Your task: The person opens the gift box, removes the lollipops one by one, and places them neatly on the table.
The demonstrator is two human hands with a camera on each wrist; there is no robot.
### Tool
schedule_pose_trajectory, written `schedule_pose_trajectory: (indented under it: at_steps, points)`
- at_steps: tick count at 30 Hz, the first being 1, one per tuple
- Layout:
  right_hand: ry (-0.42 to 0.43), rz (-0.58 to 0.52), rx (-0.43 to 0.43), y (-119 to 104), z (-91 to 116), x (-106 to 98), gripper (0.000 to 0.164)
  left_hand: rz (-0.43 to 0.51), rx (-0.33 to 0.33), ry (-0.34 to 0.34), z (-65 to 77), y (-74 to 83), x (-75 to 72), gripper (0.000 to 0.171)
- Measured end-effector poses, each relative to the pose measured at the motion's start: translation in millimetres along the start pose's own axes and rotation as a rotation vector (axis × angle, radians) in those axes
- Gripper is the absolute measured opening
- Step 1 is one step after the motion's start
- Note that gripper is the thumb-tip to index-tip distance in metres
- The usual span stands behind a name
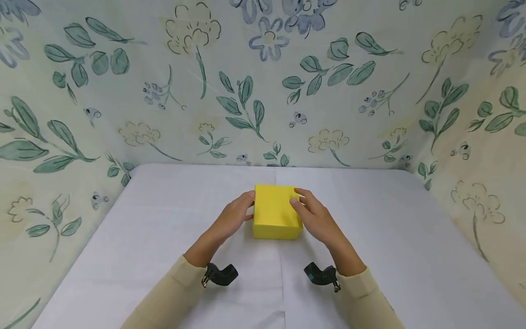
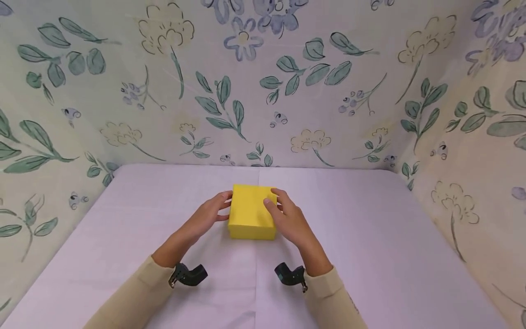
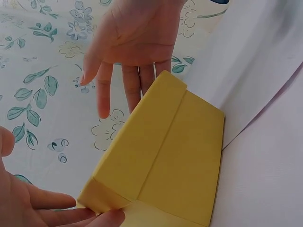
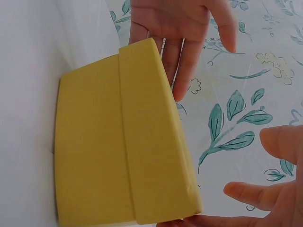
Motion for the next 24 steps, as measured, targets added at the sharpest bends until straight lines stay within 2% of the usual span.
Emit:
schedule_pose_trajectory:
  at_steps: [5,12,18,24]
  points:
    - [0.005,-0.003,-0.018,-3.0,1.2,-1.8,0.061,0.000,-0.042,0.027,-2.0,-1.6,1.1,0.069]
    - [0.021,0.011,-0.026,-9.0,3.1,-3.0,0.063,-0.004,-0.051,0.043,-2.0,2.6,-0.3,0.065]
    - [0.033,0.017,-0.027,-13.4,2.7,-5.8,0.063,0.008,-0.044,0.056,-2.6,5.8,-2.5,0.059]
    - [0.023,0.006,-0.020,-20.7,2.6,-6.8,0.063,0.030,-0.005,0.072,-2.1,8.0,-6.4,0.059]
Point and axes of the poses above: each hand's wrist, its own z-axis away from the middle knuckle, its own x-axis out of the palm, y = z × x, the point moved 4 cm from there along -z, towards the middle knuckle, and after that the axes turned 11 degrees about y, right-handed, at the moved point
